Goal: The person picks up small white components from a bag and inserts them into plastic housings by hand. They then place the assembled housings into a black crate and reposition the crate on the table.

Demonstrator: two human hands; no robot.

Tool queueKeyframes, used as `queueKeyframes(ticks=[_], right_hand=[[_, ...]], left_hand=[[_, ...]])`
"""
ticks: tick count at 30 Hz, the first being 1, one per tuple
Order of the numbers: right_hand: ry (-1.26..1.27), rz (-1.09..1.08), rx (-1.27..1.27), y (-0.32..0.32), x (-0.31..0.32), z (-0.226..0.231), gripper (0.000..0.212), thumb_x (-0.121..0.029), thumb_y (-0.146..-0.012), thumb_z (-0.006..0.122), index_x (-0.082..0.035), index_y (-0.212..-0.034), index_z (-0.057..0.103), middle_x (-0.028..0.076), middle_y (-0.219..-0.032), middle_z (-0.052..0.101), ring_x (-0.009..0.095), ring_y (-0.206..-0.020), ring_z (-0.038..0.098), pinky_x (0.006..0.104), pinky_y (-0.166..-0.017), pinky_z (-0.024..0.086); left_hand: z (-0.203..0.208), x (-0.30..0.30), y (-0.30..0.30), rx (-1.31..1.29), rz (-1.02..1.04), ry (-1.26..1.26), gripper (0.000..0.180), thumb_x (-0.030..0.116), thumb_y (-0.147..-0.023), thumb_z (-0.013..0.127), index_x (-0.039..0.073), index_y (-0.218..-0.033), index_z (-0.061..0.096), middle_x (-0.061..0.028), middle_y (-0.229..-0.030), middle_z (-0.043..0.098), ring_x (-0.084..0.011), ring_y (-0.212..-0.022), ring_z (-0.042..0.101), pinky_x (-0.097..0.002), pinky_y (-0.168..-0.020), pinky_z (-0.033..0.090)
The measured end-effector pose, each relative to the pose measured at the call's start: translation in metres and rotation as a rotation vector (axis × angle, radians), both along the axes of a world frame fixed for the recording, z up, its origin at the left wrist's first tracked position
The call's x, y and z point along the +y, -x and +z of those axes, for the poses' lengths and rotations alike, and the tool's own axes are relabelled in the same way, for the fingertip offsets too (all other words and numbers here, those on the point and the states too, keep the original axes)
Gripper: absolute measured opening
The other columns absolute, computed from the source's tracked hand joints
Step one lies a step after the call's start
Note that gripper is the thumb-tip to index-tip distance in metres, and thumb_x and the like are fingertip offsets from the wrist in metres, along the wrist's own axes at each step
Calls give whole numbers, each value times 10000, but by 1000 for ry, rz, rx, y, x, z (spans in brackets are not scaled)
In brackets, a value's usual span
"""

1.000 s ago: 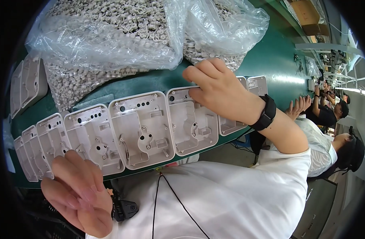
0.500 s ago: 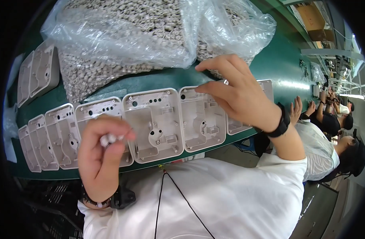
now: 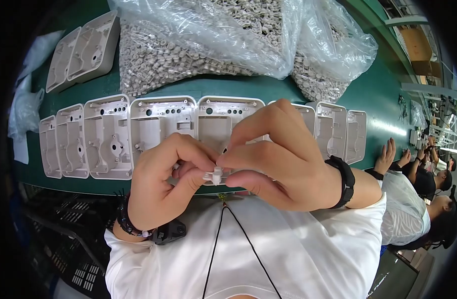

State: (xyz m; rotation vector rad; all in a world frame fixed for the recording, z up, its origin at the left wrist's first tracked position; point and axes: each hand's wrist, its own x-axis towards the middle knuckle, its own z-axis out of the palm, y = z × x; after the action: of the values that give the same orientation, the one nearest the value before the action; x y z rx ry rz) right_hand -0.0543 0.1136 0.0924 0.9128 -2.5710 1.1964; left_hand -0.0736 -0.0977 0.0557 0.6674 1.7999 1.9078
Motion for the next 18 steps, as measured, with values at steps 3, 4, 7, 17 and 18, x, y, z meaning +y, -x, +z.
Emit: queueKeyframes(ticks=[3,4,7,17,18], right_hand=[[-99,36,166,-6,-6,-3,245,-142,-664,715,-105,-898,651,41,-889,585,177,-740,528,306,-642,372],[-130,42,204,-7,-7,-4,247,-148,-655,717,-109,-892,654,38,-888,588,173,-739,530,307,-641,372],[-226,5,443,-5,-16,-13,233,-158,-626,705,-127,-852,660,20,-888,604,157,-728,542,308,-647,373],[-343,-28,441,-10,-16,-5,217,-170,-568,658,-140,-782,642,-29,-834,614,123,-696,555,290,-653,362],[-382,-20,470,-11,-17,-5,221,-173,-561,657,-140,-779,640,-33,-834,614,118,-696,553,290,-650,360]], left_hand=[[2,-1,0,11,11,-10,121,-22,-808,582,7,-905,514,-80,-939,614,-52,-581,382,-189,-532,340],[2,0,1,25,25,-27,128,-20,-808,581,9,-913,512,-78,-923,612,-56,-577,380,-192,-527,337],[4,-2,1,63,11,16,135,-9,-815,582,14,-924,506,-72,-871,605,-68,-558,376,-200,-518,335],[-6,-8,-3,111,-71,134,176,49,-834,612,13,-957,490,-19,-613,492,-130,-457,345,-233,-482,327],[-6,-8,-3,109,-71,129,176,49,-834,612,13,-957,490,-19,-613,492,-130,-457,345,-233,-482,327]])
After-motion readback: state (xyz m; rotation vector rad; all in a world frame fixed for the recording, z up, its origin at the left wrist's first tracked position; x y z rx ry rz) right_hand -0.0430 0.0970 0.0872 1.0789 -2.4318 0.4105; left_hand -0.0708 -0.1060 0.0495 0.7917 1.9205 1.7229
